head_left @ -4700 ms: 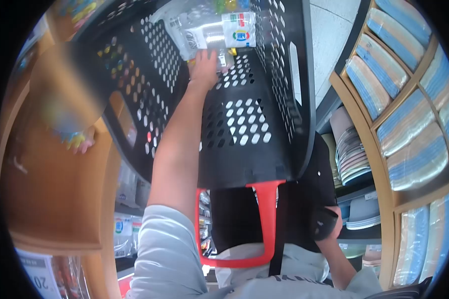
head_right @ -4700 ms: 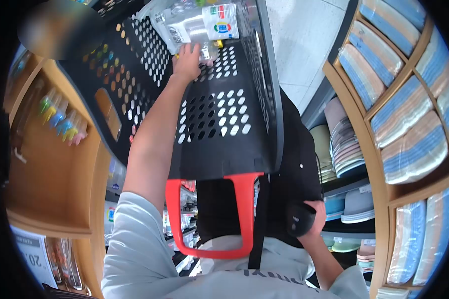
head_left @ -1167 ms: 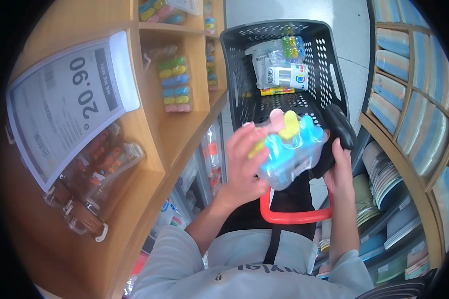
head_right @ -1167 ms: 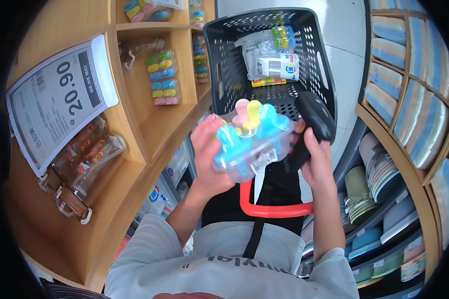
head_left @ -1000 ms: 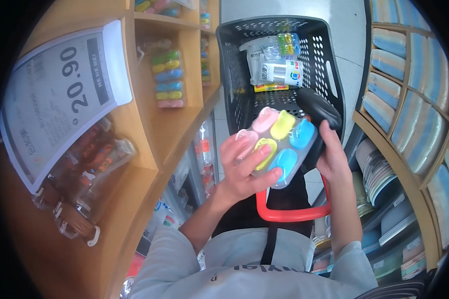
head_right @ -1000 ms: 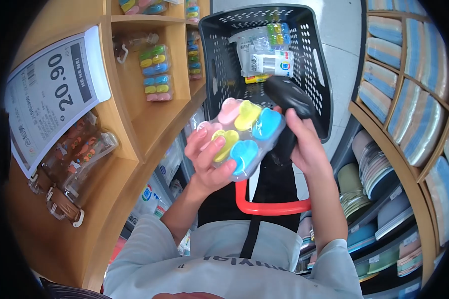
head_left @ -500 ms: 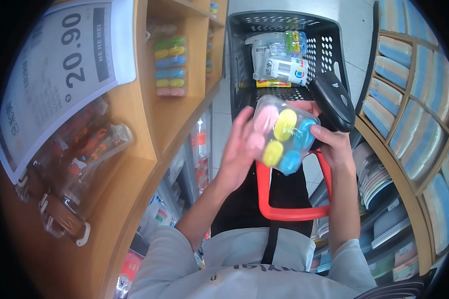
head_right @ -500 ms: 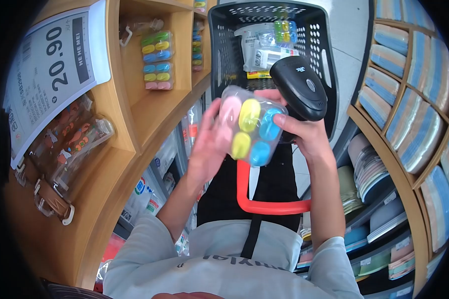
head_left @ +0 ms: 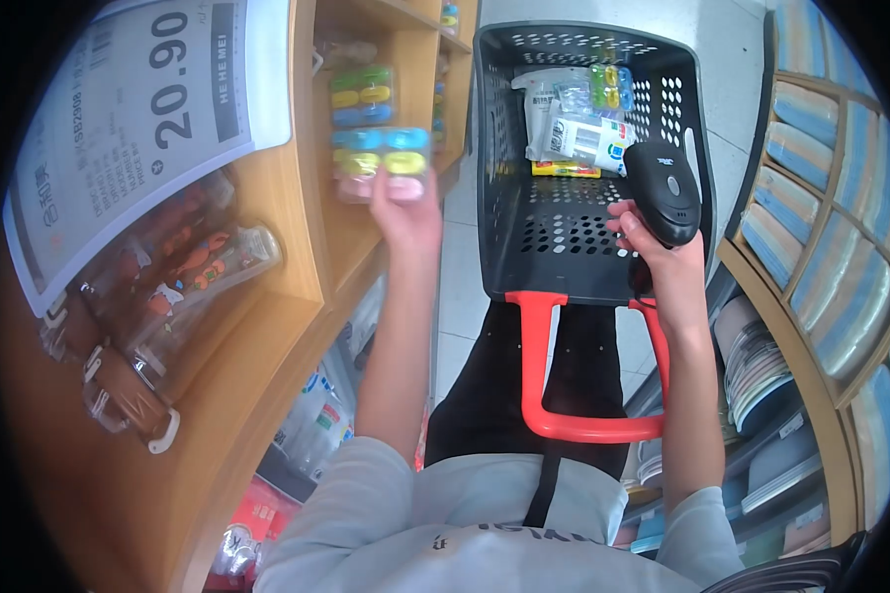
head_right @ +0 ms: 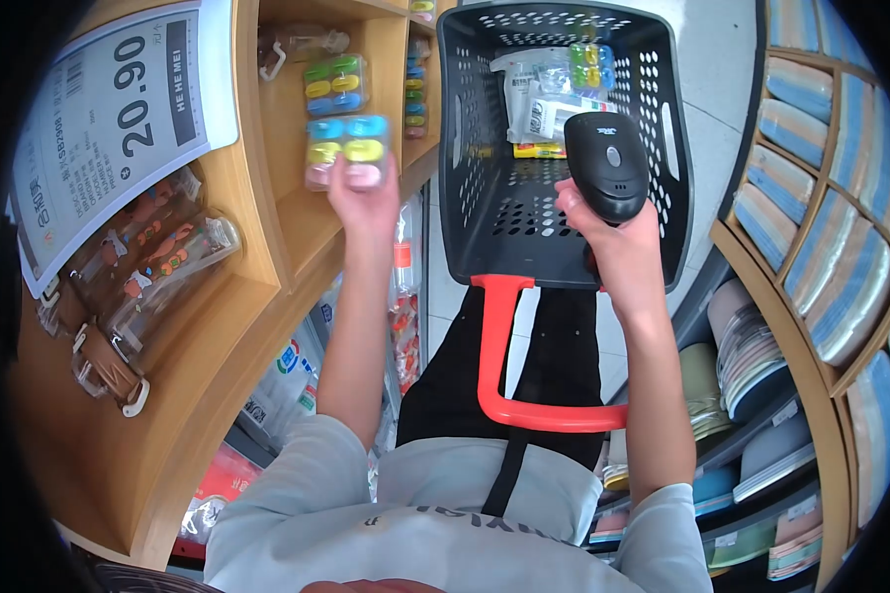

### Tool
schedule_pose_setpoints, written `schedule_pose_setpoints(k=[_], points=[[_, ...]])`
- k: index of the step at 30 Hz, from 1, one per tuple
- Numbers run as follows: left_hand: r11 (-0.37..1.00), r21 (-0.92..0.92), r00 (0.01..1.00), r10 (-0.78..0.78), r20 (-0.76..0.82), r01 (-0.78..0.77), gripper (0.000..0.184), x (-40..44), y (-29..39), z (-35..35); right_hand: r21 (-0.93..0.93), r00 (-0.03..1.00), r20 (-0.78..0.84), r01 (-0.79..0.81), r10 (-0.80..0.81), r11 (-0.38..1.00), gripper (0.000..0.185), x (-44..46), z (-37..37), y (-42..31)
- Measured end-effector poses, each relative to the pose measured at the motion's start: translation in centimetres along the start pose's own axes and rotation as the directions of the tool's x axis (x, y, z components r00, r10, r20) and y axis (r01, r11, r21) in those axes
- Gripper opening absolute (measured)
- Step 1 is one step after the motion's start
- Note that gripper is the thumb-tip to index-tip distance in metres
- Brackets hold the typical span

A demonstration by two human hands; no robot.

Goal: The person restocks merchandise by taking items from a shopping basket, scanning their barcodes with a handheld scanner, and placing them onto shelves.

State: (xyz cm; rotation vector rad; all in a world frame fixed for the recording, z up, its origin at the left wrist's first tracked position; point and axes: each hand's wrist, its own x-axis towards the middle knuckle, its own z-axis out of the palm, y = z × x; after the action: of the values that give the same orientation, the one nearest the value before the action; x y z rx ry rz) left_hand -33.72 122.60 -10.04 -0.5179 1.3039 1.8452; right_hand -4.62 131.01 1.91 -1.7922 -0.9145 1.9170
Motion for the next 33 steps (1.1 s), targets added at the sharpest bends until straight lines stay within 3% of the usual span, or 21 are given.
schedule_pose_setpoints(k=[5, 9, 11, 16, 18, 20, 24, 26, 27, 29, 30, 32, 33], points=[[0.99, 0.067, 0.972, 0.131, -0.193, -0.12, 0.063, 5.5, 1.4, -1.0, 0.002, 0.997, 0.046, 0.059, -0.059, 0.998, 0.024, 0.0, -0.8, 0.5], [0.998, 0.015, 0.957, 0.068, -0.282, -0.066, 0.06, 7.0, 1.5, -2.2, -0.061, 0.997, 0.066, 0.044, -0.04, 0.997, 0.022, -0.3, -1.1, 0.7], [0.986, 0.099, 0.909, 0.159, -0.385, -0.131, 0.061, 6.7, 0.8, -1.7, -0.028, 0.999, 0.043, 0.03, -0.028, 0.999, 0.021, -0.5, -0.8, 0.7], [0.981, 0.109, 0.917, 0.189, -0.352, -0.16, 0.056, 7.6, 1.1, -1.8, -0.029, 0.995, 0.038, 0.089, -0.088, 0.996, 0.02, -0.3, -1.7, 1.5], [0.972, 0.148, 0.908, 0.224, -0.354, -0.182, 0.054, 8.0, 1.5, -2.3, -0.136, 0.994, 0.028, 0.108, -0.105, 0.985, 0.019, -0.1, -2.2, 1.7], [0.96, 0.18, 0.947, 0.25, -0.202, -0.215, 0.055, 8.3, 1.9, -3.5, -0.13, 0.993, 0.029, 0.115, -0.112, 0.985, 0.019, 0.1, -2.7, 2.0], [0.953, 0.208, 0.931, 0.268, -0.247, -0.219, 0.058, 6.2, 2.1, -1.7, -0.107, 0.993, 0.015, 0.116, -0.115, 0.987, 0.021, 0.8, -3.3, 2.5], [0.951, 0.205, 0.957, 0.26, -0.126, -0.231, 0.057, 6.3, 2.4, -1.7, -0.144, 0.995, 0.008, 0.102, -0.102, 0.984, 0.022, 1.1, -3.6, 2.5], [0.952, 0.206, 0.959, 0.256, -0.126, -0.227, 0.057, 6.2, 2.0, -1.4, -0.183, 0.996, 0.002, 0.092, -0.093, 0.979, 0.022, 1.3, -3.8, 2.5], [0.902, 0.335, 0.854, 0.387, -0.347, -0.273, 0.056, 6.2, 1.1, -0.8, -0.176, 0.998, -0.006, 0.065, -0.067, 0.982, 0.022, 2.1, -4.0, 2.9], [0.903, 0.334, 0.855, 0.384, -0.349, -0.269, 0.056, 6.4, 1.0, -1.5, -0.167, 0.999, -0.01, 0.04, -0.042, 0.985, 0.022, 2.7, -4.1, 3.4], [0.843, 0.441, 0.919, 0.382, -0.092, -0.306, 0.067, 7.1, 0.8, -4.0, -0.115, 0.997, 0.023, -0.072, 0.075, 0.991, 0.025, 5.0, -4.6, 5.5], [0.851, 0.435, 0.925, 0.367, -0.093, -0.294, 0.067, 7.0, 0.5, -4.3, -0.165, 0.996, 0.001, -0.083, 0.084, 0.983, 0.027, 5.8, -4.7, 6.4]])
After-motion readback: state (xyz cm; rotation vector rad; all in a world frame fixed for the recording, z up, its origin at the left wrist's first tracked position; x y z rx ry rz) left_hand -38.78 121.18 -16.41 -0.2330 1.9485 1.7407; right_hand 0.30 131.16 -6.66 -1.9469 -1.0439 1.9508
